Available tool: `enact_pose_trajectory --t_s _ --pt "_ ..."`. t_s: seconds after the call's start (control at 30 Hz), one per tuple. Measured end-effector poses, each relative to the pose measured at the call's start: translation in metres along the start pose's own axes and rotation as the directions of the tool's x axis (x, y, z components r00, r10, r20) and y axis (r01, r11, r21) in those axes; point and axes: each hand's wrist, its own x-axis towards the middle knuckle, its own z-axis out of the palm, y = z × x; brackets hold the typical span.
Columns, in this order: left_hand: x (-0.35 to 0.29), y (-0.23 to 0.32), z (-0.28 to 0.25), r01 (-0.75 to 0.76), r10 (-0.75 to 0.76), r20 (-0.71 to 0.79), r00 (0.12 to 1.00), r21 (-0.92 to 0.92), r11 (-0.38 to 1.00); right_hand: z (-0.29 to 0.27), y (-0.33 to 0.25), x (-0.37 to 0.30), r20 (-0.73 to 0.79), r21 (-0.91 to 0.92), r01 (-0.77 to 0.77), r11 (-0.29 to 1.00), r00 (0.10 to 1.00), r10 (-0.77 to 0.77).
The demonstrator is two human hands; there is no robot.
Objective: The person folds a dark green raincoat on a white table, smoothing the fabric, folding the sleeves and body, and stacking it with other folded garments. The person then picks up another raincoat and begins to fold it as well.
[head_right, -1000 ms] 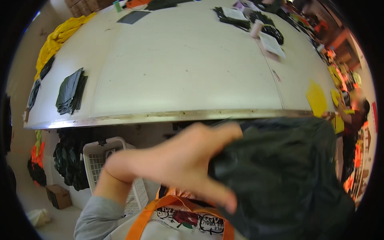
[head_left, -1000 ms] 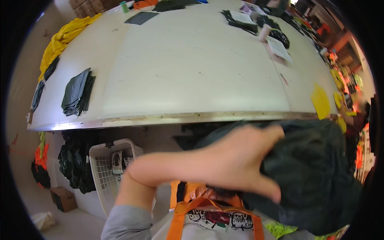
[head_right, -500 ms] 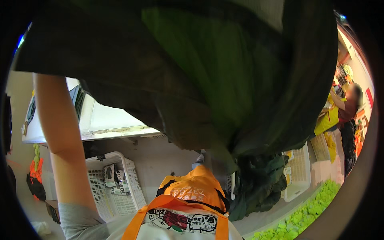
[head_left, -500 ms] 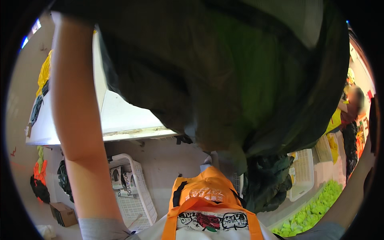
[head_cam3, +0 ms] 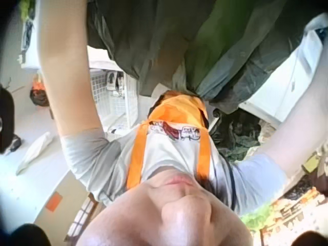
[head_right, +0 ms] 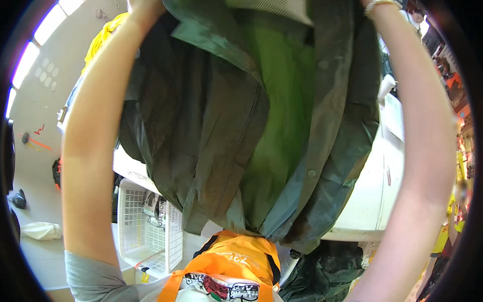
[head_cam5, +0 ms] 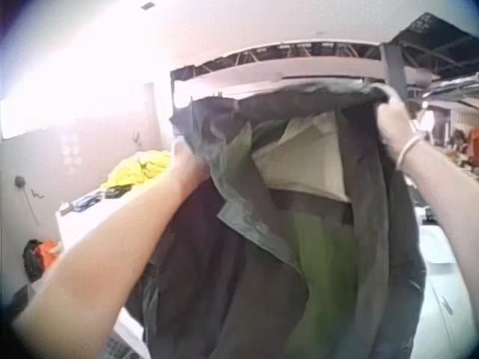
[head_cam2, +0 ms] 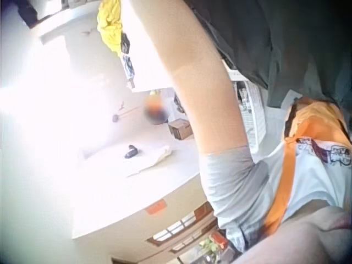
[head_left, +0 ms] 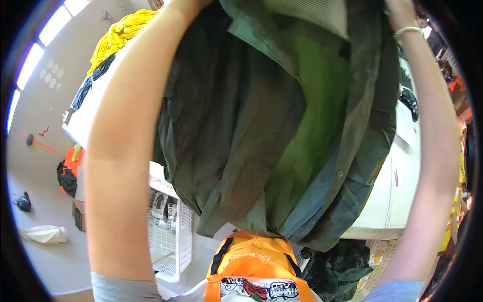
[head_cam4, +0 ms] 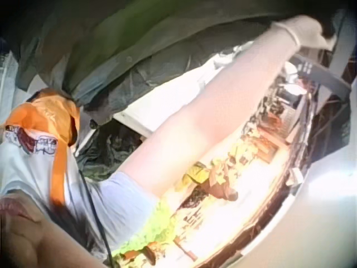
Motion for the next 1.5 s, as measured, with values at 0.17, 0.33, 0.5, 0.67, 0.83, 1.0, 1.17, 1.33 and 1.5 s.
enact_pose_trajectory --t_s 0.17,0.33,0.5,0.67,0.83,1.0,1.17,1.33,1.5 --pt "-0.163 0.106 0.087 0.442 -0.414 0.425 0.805 0.035 0.896 0.023 0.206 -0.079 0.473 -0.283 -0.374 0.883 0.747 0.467" --pt "-0.308 0.237 -0.021 0.501 -0.064 0.88 0.471 -0.207 0.84 -0.149 0.312 -0.223 0.299 -0.623 -0.307 0.72 0.757 0.581" --pt "-0.39 0.28 -0.092 0.669 -0.069 0.962 0.264 -0.131 0.732 -0.301 0.244 -0.392 -0.241 -0.552 -0.833 -0.036 0.118 0.963" --pt "-0.407 0.304 -0.073 0.588 -0.154 0.955 0.252 -0.025 0.808 -0.218 0.172 -0.429 0.079 -0.49 -0.87 0.062 0.027 0.997" --pt "-0.41 0.304 -0.063 0.568 -0.155 0.939 0.307 -0.051 0.821 -0.172 0.157 -0.435 0.235 -0.447 -0.832 -0.328 -0.463 0.855" --pt "-0.414 0.302 -0.069 0.584 -0.169 0.943 0.287 -0.033 0.811 -0.228 0.15 -0.417 0.051 -0.539 -0.842 0.021 -0.008 0.999" --pt "-0.391 0.314 -0.033 0.621 -0.207 0.897 0.389 -0.09 0.779 -0.29 0.184 -0.349 -0.311 -0.445 -0.825 0.349 0.508 0.803" --pt "-0.369 0.31 0.043 0.618 -0.258 0.822 0.507 -0.139 0.774 -0.2 0.208 -0.352 -0.366 -0.788 -0.547 0.282 0.785 0.499" --pt "-0.381 0.261 0.035 0.856 -0.375 0.771 0.516 -0.443 0.267 -0.053 0.098 -0.448 0.285 -0.702 -0.36 0.615 0.649 0.706"
